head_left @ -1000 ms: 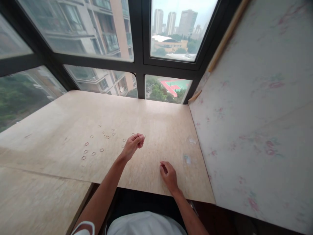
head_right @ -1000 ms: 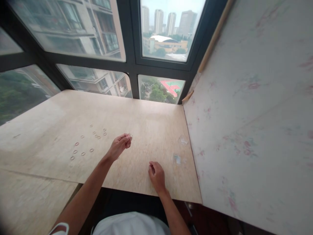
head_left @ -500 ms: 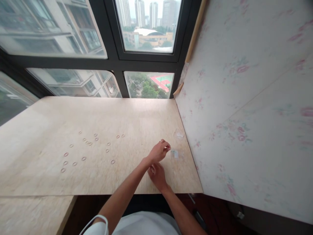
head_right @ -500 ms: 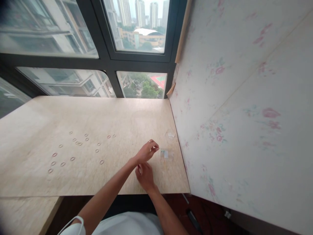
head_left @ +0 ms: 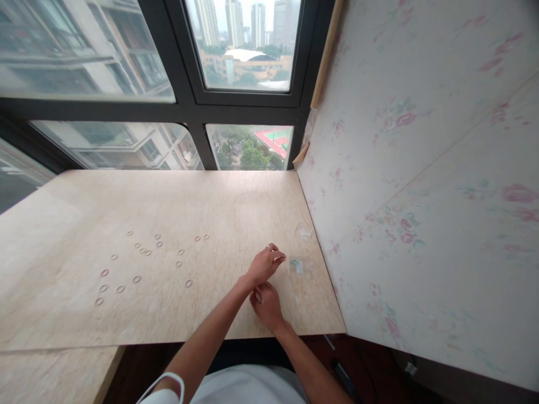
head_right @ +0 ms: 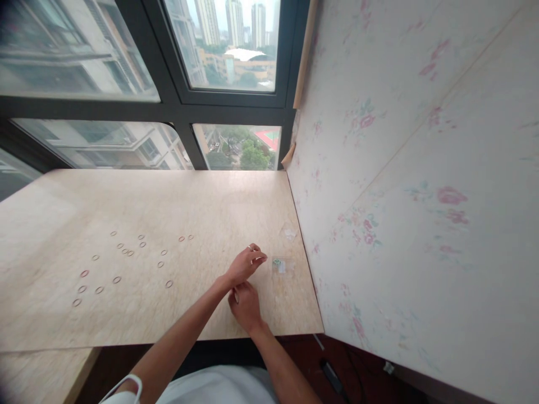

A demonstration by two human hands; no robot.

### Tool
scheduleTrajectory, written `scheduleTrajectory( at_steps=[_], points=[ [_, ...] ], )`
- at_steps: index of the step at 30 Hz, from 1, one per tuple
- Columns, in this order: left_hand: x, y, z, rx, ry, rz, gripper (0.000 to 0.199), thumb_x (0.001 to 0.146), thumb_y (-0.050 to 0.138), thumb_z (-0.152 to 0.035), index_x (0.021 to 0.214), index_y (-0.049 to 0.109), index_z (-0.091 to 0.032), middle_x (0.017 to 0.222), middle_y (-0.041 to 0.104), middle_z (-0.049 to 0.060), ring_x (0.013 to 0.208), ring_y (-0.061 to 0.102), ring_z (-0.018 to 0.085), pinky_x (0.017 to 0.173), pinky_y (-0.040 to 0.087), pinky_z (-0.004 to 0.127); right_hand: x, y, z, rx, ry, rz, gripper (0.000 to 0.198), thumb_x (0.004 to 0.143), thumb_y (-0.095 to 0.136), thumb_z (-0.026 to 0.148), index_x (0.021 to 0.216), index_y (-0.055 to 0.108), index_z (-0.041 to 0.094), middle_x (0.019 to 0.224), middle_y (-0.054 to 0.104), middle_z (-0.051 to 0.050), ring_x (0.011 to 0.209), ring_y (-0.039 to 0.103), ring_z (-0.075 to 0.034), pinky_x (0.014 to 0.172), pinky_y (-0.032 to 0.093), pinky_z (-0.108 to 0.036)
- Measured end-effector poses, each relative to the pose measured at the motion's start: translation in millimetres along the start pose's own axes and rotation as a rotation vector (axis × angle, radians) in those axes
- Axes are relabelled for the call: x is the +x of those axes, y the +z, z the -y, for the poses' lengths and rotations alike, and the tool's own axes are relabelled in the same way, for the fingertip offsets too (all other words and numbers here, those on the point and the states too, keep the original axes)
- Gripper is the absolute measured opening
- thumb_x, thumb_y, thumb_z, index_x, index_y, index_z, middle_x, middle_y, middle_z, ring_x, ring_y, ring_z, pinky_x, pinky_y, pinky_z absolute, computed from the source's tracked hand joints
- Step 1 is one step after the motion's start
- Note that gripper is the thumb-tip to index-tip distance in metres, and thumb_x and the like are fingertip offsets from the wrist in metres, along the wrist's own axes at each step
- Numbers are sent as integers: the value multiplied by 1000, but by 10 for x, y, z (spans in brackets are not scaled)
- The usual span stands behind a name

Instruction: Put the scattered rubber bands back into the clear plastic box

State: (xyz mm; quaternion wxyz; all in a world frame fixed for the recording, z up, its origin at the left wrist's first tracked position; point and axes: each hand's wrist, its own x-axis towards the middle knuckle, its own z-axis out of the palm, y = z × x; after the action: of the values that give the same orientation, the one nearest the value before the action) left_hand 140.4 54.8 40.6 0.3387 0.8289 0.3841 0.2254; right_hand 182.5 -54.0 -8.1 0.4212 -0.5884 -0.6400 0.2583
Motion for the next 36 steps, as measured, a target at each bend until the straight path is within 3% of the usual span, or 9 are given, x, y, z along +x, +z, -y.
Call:
scheduleTrajectory(
  at_steps=[3,7,12,17,21,26,36],
  points=[
    [-286,-157,191,-72,-31,-112,19,90,52,-26,90,70,-20,88,63,4,72,58,13,72,47,27,6,-25,32,21,0,0,21,78,47,9,86,63,20,84,67,-5,80,62,-20,74,48,-32],
    [-826,-342,415,-47,-190,-285,18,89,50,-26,85,66,-18,81,64,4,72,59,15,67,47,28,10,-56,66,61,-7,21,23,81,49,11,94,66,20,88,69,-4,85,64,-18,79,50,-31],
    [-1489,-439,467,26,-292,-395,19,91,48,-29,83,62,-19,82,63,5,78,60,18,72,48,32,101,-65,110,139,105,28,20,85,52,20,97,67,20,90,71,-6,80,67,-18,72,54,-30],
    [-1671,-414,460,-62,-272,-452,16,90,47,-24,86,62,-20,87,64,6,85,60,19,76,49,34,500,47,301,212,64,176,20,87,52,26,98,67,19,90,71,-7,75,67,-17,63,55,-28],
    [-1606,-369,540,-82,-327,-510,15,88,48,-19,88,62,-19,87,64,5,84,60,19,76,50,33,980,340,548,227,-34,332,21,87,53,25,103,66,19,90,70,-4,72,67,-14,62,55,-25],
    [-1614,-323,590,-79,-321,-536,14,85,49,-16,87,63,-19,86,64,6,84,59,19,77,49,33,1594,886,797,177,-137,474,23,86,52,22,105,65,18,89,69,-3,67,66,-11,62,54,-23],
    [-1649,-335,572,-179,-333,-612,13,83,52,-16,83,65,-18,80,65,6,77,59,18,70,47,30,2417,1930,1184,-176,-334,637,28,81,53,9,106,65,16,98,69,-5,83,64,-14,79,48,-26]
  ],
)
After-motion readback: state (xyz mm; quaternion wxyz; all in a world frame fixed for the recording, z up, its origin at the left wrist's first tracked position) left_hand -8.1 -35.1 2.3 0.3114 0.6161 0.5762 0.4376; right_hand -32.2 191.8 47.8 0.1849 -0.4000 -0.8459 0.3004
